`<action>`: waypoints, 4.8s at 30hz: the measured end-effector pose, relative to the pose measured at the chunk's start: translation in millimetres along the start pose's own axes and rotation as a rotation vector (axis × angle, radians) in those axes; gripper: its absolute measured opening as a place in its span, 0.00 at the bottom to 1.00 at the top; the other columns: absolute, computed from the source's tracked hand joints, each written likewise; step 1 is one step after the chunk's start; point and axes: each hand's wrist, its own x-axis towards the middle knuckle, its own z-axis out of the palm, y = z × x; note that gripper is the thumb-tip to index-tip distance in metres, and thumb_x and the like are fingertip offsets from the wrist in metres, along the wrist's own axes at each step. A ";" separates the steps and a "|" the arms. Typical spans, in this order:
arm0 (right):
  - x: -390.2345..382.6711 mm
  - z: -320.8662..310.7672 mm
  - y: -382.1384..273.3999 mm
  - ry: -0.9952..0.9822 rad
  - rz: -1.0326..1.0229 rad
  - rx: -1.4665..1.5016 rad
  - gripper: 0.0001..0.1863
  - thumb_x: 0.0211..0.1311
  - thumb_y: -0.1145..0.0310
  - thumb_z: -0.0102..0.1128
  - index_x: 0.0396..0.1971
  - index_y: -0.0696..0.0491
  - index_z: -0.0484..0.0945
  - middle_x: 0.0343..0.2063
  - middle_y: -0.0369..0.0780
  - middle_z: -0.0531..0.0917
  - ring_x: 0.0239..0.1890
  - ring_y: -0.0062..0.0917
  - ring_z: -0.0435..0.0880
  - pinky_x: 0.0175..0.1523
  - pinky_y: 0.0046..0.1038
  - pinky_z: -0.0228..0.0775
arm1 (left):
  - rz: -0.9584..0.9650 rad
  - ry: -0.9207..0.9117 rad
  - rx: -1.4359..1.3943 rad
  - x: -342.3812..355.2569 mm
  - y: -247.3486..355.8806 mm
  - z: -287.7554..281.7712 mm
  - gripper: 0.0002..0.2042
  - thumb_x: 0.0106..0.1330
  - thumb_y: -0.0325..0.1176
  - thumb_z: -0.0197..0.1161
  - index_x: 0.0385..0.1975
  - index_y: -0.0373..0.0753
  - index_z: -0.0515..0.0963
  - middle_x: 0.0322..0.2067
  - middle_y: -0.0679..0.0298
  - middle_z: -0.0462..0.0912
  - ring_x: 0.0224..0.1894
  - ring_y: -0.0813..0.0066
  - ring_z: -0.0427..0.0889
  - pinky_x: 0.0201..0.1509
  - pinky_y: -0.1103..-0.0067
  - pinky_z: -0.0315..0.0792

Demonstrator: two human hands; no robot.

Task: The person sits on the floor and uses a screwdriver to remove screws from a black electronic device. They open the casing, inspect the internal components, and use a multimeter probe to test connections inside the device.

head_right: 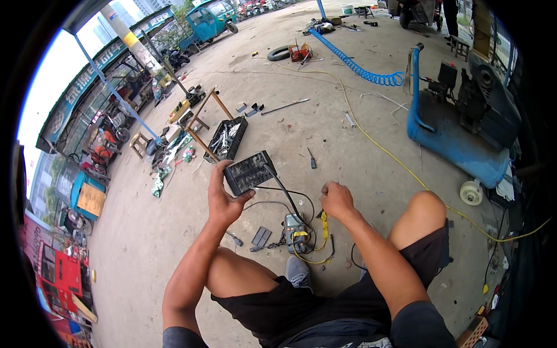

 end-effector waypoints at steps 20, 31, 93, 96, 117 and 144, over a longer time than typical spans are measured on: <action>-0.5 -98.7 -113.7 -0.187 -0.292 0.769 0.15 0.61 0.75 0.66 0.47 0.64 0.87 0.25 0.32 0.82 0.27 0.11 0.75 0.33 0.21 0.68 | 0.095 -0.069 0.092 1.0 -5.6 0.1 0.41 0.37 0.23 0.84 0.58 0.38 0.72 0.53 0.51 0.77 0.58 0.46 0.77 0.63 0.64 0.72; 10.2 -97.0 -120.8 0.004 -0.373 0.291 0.15 0.55 0.65 0.63 0.39 0.50 0.92 0.23 0.44 0.86 0.26 0.37 0.85 0.37 0.35 0.76 | 0.154 -0.164 0.188 3.7 -9.9 9.6 0.43 0.35 0.25 0.84 0.59 0.39 0.72 0.57 0.52 0.77 0.63 0.45 0.74 0.66 0.60 0.65; 1.8 -98.1 -123.1 0.037 -0.534 0.045 0.10 0.52 0.64 0.67 0.30 0.53 0.91 0.23 0.50 0.85 0.30 0.47 0.86 0.39 0.43 0.78 | 0.162 -0.342 0.234 8.4 15.2 23.6 0.40 0.38 0.24 0.80 0.59 0.37 0.72 0.53 0.54 0.78 0.59 0.48 0.75 0.65 0.61 0.64; -0.1 -99.8 -125.5 0.017 -0.521 0.040 0.11 0.52 0.64 0.66 0.30 0.54 0.91 0.24 0.50 0.86 0.31 0.47 0.87 0.40 0.43 0.78 | 0.169 -0.342 0.230 8.7 16.0 23.4 0.40 0.38 0.24 0.80 0.59 0.37 0.72 0.52 0.54 0.78 0.59 0.48 0.75 0.65 0.61 0.65; 0.3 -89.6 -122.3 0.097 -0.533 0.076 0.09 0.56 0.67 0.63 0.29 0.56 0.87 0.27 0.50 0.85 0.34 0.50 0.85 0.41 0.47 0.76 | 0.135 -0.349 0.222 8.0 14.9 23.3 0.41 0.37 0.25 0.81 0.59 0.37 0.72 0.52 0.52 0.78 0.60 0.47 0.75 0.66 0.60 0.64; 5.7 -91.9 -118.1 0.146 -0.469 0.208 0.10 0.54 0.69 0.65 0.32 0.57 0.90 0.28 0.49 0.87 0.32 0.44 0.87 0.39 0.40 0.77 | 0.123 -0.351 0.222 8.2 13.2 21.1 0.40 0.38 0.26 0.81 0.58 0.37 0.72 0.52 0.53 0.78 0.59 0.48 0.75 0.65 0.60 0.65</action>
